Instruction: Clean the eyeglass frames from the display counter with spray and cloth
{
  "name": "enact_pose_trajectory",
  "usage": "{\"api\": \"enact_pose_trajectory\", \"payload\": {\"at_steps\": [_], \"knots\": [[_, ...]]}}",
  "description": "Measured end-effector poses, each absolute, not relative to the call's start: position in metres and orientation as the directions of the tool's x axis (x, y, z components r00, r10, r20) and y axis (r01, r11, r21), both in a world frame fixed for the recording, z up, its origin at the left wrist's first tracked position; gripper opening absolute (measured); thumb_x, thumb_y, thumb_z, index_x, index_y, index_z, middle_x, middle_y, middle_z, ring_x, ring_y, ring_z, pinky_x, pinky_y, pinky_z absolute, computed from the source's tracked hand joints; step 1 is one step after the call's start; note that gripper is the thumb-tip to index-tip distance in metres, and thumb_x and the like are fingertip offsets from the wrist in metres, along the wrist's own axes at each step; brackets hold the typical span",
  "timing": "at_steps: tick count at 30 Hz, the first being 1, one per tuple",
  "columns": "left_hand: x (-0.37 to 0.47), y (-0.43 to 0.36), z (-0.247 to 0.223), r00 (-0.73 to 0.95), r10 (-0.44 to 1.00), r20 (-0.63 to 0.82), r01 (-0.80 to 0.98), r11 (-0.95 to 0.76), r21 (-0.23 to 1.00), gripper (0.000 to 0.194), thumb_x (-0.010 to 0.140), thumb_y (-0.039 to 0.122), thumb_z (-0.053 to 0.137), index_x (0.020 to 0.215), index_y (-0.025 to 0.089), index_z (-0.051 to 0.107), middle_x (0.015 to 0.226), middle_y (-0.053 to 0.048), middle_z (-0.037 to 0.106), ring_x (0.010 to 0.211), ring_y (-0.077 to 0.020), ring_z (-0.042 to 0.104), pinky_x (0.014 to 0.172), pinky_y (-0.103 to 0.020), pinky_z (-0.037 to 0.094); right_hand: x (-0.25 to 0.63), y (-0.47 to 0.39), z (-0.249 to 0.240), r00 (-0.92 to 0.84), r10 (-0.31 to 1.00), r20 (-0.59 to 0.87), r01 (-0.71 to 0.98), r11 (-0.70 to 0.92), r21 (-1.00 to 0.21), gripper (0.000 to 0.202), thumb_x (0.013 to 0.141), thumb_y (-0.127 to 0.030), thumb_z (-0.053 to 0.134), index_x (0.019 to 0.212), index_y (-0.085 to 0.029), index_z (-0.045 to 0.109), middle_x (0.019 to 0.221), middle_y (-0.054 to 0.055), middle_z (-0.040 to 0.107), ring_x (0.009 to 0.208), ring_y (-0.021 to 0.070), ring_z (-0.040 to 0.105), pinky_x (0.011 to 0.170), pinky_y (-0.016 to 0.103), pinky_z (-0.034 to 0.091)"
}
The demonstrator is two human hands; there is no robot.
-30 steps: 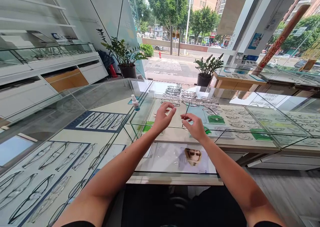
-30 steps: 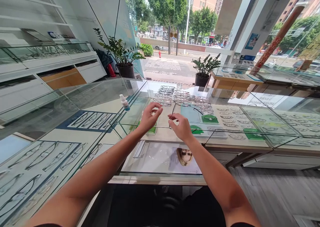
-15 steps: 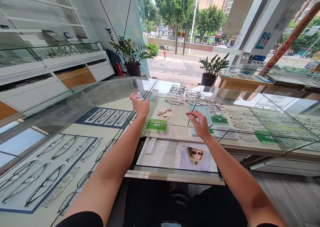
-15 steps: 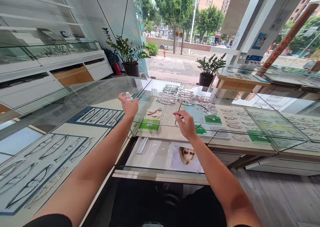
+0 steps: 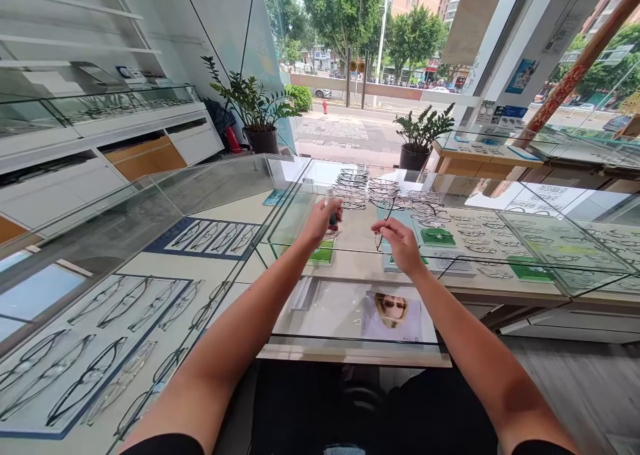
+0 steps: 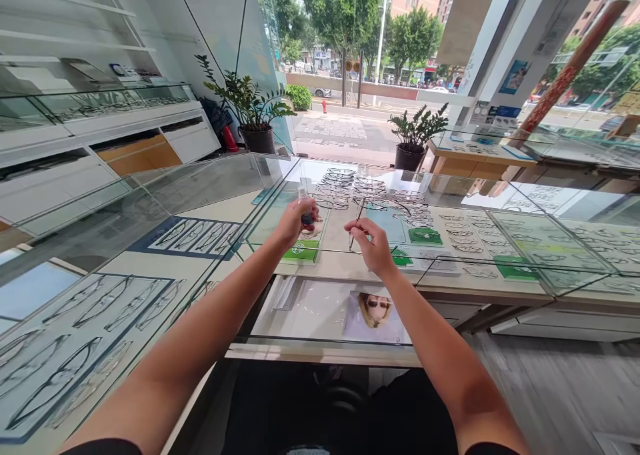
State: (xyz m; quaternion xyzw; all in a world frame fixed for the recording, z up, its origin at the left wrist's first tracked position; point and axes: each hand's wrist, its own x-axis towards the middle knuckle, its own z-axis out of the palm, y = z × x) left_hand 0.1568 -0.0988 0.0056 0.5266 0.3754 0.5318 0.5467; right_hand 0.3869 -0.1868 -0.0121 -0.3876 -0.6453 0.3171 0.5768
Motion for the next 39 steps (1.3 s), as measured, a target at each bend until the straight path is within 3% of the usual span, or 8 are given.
{"api": "enact_pose_trajectory", "payload": {"at_steps": [3, 7, 10, 12, 15, 17, 28, 39], "knots": [[0.175, -0.126, 0.014, 0.552, 0.83, 0.077, -0.309, 0.118, 0.944, 0.076, 0.083, 0.097, 0.061, 0.07, 0.023, 0.049, 0.061, 0.001, 0.042, 0.055, -0.0145, 0.042, 0.044, -0.022, 0.026, 0.386, -0.188, -0.011, -0.073, 0.878, 0.472, 0.088, 0.477, -0.874, 0.025, 0.099, -0.041, 0.063, 0.094, -0.025, 0.081, 0.099, 0.005, 0.078, 0.095, 0.0233, 0.068, 0.093, 0.041, 0.053], [0.179, -0.141, 0.018, 0.737, 0.673, 0.059, -0.304, 0.253, 0.919, 0.086, 0.08, 0.108, 0.046, 0.061, 0.025, 0.042, 0.053, 0.002, 0.034, 0.048, -0.0151, 0.037, 0.04, -0.026, 0.028, 0.385, -0.19, -0.008, -0.112, 0.899, 0.424, 0.012, 0.428, -0.904, 0.025, 0.097, -0.043, 0.065, 0.092, -0.024, 0.082, 0.095, 0.005, 0.078, 0.091, 0.0228, 0.068, 0.089, 0.04, 0.054], [0.18, -0.141, 0.018, 0.682, 0.729, 0.062, -0.324, 0.225, 0.919, 0.084, 0.082, 0.106, 0.043, 0.061, 0.024, 0.043, 0.055, 0.001, 0.035, 0.049, -0.0156, 0.038, 0.04, -0.027, 0.03, 0.385, -0.192, -0.005, -0.132, 0.905, 0.405, -0.008, 0.408, -0.913, 0.026, 0.096, -0.042, 0.064, 0.092, -0.024, 0.084, 0.095, 0.006, 0.08, 0.09, 0.0225, 0.07, 0.086, 0.039, 0.053], [0.182, -0.139, 0.015, 0.551, 0.83, 0.083, -0.302, 0.105, 0.948, 0.08, 0.084, 0.101, 0.049, 0.066, 0.023, 0.049, 0.06, -0.001, 0.044, 0.055, -0.0164, 0.045, 0.045, -0.027, 0.036, 0.385, -0.193, -0.003, -0.161, 0.91, 0.382, -0.025, 0.383, -0.923, 0.027, 0.095, -0.041, 0.064, 0.092, -0.024, 0.085, 0.096, 0.006, 0.081, 0.09, 0.0223, 0.071, 0.085, 0.038, 0.053], [0.188, -0.137, 0.009, 0.355, 0.924, 0.138, -0.147, -0.091, 0.985, 0.069, 0.084, 0.088, 0.062, 0.072, 0.021, 0.058, 0.07, -0.004, 0.057, 0.064, -0.0159, 0.053, 0.056, -0.028, 0.045, 0.383, -0.196, -0.002, -0.233, 0.913, 0.335, -0.056, 0.331, -0.942, 0.028, 0.095, -0.041, 0.064, 0.094, -0.023, 0.085, 0.097, 0.007, 0.081, 0.091, 0.0225, 0.072, 0.086, 0.039, 0.054], [0.191, -0.137, 0.006, 0.317, 0.936, 0.154, -0.057, -0.143, 0.988, 0.066, 0.084, 0.085, 0.062, 0.072, 0.02, 0.06, 0.072, -0.004, 0.058, 0.064, -0.0149, 0.051, 0.057, -0.028, 0.045, 0.381, -0.197, -0.003, -0.272, 0.91, 0.314, -0.067, 0.307, -0.949, 0.028, 0.095, -0.043, 0.065, 0.093, -0.023, 0.085, 0.097, 0.007, 0.081, 0.091, 0.0228, 0.072, 0.087, 0.039, 0.055], [0.191, -0.14, 0.001, 0.421, 0.891, 0.169, -0.002, -0.185, 0.983, 0.059, 0.092, 0.075, 0.052, 0.069, 0.02, 0.06, 0.062, -0.002, 0.055, 0.059, -0.0145, 0.049, 0.058, -0.029, 0.039, 0.379, -0.197, -0.003, -0.317, 0.898, 0.305, -0.119, 0.281, -0.952, 0.026, 0.095, -0.044, 0.068, 0.093, -0.023, 0.086, 0.098, 0.007, 0.083, 0.09, 0.0219, 0.071, 0.088, 0.038, 0.054], [0.19, -0.143, -0.003, 0.496, 0.843, 0.209, 0.14, -0.315, 0.939, 0.058, 0.093, 0.073, 0.054, 0.07, 0.02, 0.057, 0.073, -0.003, 0.056, 0.069, -0.0163, 0.049, 0.061, -0.028, 0.037, 0.386, -0.185, -0.005, -0.08, 0.96, 0.27, -0.211, 0.248, -0.945, 0.027, 0.092, -0.049, 0.069, 0.097, -0.024, 0.079, 0.109, 0.008, 0.082, 0.091, 0.022, 0.075, 0.081, 0.036, 0.058]]}}
